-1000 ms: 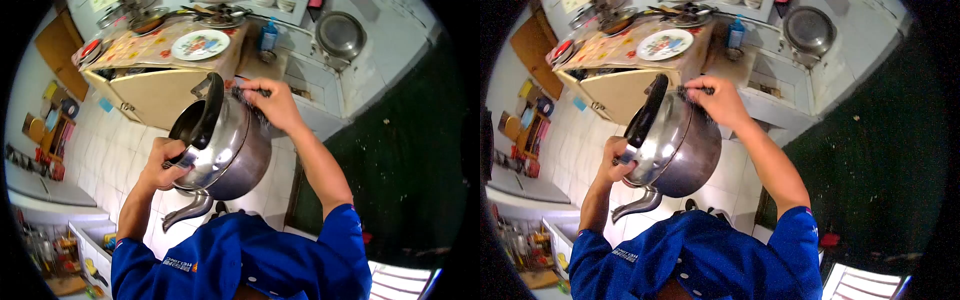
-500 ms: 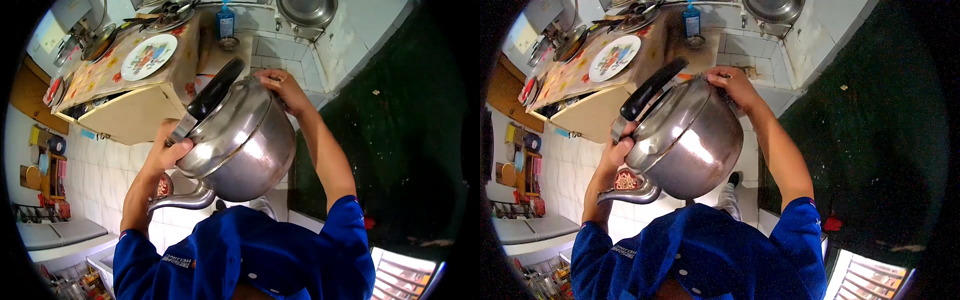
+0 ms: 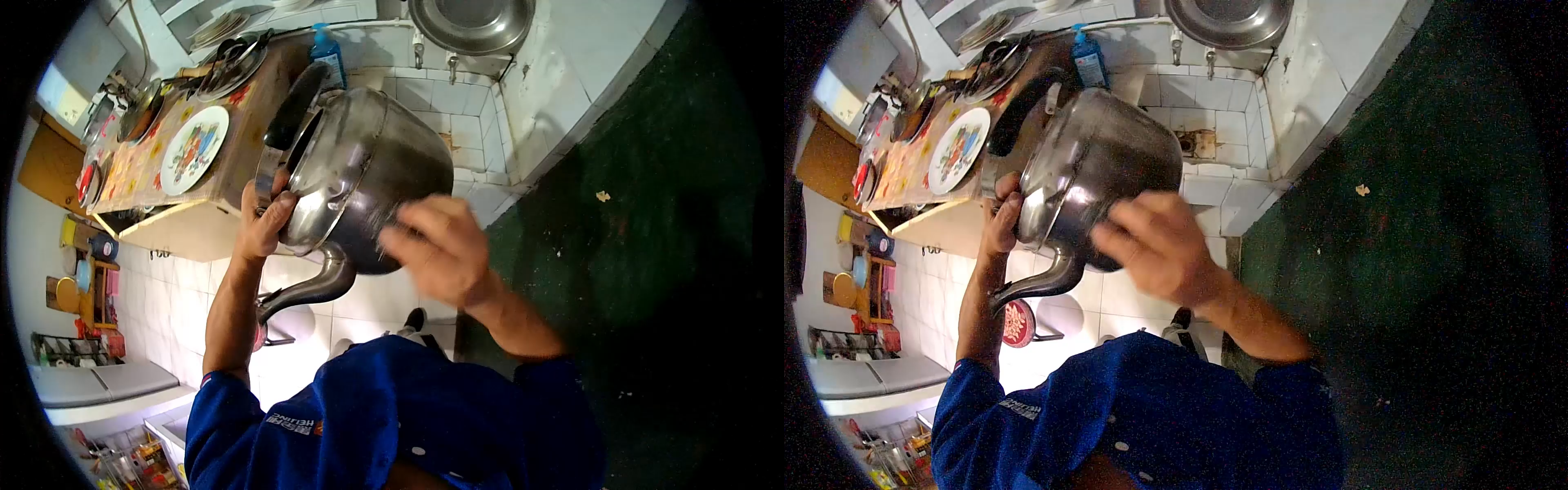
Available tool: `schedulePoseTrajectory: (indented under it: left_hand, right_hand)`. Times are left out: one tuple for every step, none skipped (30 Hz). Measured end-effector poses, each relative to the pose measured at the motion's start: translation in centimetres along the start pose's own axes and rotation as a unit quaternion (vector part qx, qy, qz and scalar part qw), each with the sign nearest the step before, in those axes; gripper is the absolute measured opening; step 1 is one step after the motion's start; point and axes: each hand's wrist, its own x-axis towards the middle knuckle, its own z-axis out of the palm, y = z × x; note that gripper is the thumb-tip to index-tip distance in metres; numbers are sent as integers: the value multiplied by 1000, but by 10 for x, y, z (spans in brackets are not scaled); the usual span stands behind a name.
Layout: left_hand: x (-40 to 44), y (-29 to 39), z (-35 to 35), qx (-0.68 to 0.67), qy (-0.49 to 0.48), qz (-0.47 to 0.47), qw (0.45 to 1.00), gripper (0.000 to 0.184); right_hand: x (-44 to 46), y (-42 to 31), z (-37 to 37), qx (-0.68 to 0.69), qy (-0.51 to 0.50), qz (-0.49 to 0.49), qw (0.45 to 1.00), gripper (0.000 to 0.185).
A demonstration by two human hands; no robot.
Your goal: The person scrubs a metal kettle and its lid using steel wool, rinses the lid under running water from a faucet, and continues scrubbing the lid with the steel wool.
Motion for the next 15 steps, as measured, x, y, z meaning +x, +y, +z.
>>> schedulePoseTrajectory:
  left_hand:
    - [8,0,8,-6,5,11,1000,28]
    - [15,-4,12,-1,9,3,1000,27]
    - [22,-6,17,5,13,-5,1000,27]
    - [30,-5,24,-15,34,23,999,26]
    - [41,-5,29,-12,38,54,998,25]
    - [52,-6,33,-9,43,84,995,24]
    - [56,-9,33,-2,22,63,998,25]
    - [60,-12,33,6,1,41,999,25]
    - [66,-19,29,-3,-25,-15,1000,27]
    - [75,-24,29,-15,-23,30,999,28]
    - [86,-31,35,-40,6,77,996,29]
    - [94,-25,39,-12,-10,80,997,29]
    - [97,-30,36,-16,-26,29,999,28]
    - [100,-36,34,-19,-41,-22,999,28]
    - [109,-45,35,-35,-45,-9,998,31]
  right_hand:
    - [3,20,-4,-19,44,25,999,21]
    - [10,33,-9,-4,88,175,981,22]
    - [9,45,-8,-11,100,161,982,25]
    - [9,40,-10,3,65,77,995,26]
    - [9,36,-11,17,32,-11,999,27]
    - [10,39,-16,19,8,-26,999,29]
    - [15,57,-18,23,67,5,997,29]
    - [20,73,-17,28,85,100,991,27]
    - [24,86,-17,32,103,187,976,24]
    - [21,83,-15,-4,37,47,998,23]
    - [21,72,-17,28,-20,-15,999,20]
    - [22,85,-12,26,12,22,999,19]
    - [23,95,-9,26,39,70,996,18]
    - [36,114,-13,37,97,242,965,18]
    - [33,124,-6,-7,89,202,975,19]
